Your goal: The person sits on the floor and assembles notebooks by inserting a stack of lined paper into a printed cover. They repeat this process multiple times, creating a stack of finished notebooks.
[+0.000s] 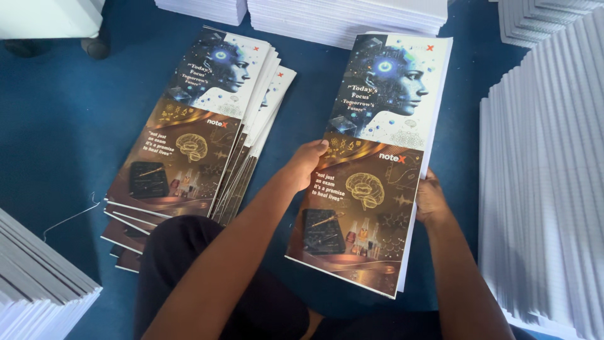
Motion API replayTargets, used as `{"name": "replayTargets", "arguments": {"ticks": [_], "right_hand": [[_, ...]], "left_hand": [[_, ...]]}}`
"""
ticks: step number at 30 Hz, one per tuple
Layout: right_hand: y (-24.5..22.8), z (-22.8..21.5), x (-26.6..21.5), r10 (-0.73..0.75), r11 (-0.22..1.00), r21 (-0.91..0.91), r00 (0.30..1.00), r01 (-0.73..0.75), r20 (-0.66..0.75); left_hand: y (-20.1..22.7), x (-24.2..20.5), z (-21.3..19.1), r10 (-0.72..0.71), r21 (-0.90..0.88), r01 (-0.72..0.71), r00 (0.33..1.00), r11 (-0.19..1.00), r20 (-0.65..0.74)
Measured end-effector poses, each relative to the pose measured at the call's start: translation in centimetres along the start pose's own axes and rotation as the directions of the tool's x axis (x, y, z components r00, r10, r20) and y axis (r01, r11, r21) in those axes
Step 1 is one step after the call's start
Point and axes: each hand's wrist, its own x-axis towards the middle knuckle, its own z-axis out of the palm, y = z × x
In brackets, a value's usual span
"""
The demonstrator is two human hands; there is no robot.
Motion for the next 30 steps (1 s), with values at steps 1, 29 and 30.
{"name": "replayTargets", "arguments": {"ticks": [1, 29, 30], "right_hand": [[0.1, -0.1, 0.0, -0.004, 1.0, 0.004, 1.0, 0.004, 0.005], [-0.9, 0.9, -1.0, 0.004, 1.0, 0.0, 1.0, -0.004, 0.0], [-1.0, 1.0, -1.1, 0.001, 1.0, 0.001, 1.0, -0.001, 0.003]], "left_hand": [[0.0, -0.1, 0.1, 0.003, 0.002, -0.003, 1.0, 1.0, 0.005], [0.7, -0.8, 1.1, -0.013, 0.034, 0.013, 1.0, 0.999, -0.012], [0.7, -0.8, 1.1, -0.014, 0.035, 0.015, 1.0, 0.999, -0.011]]}}
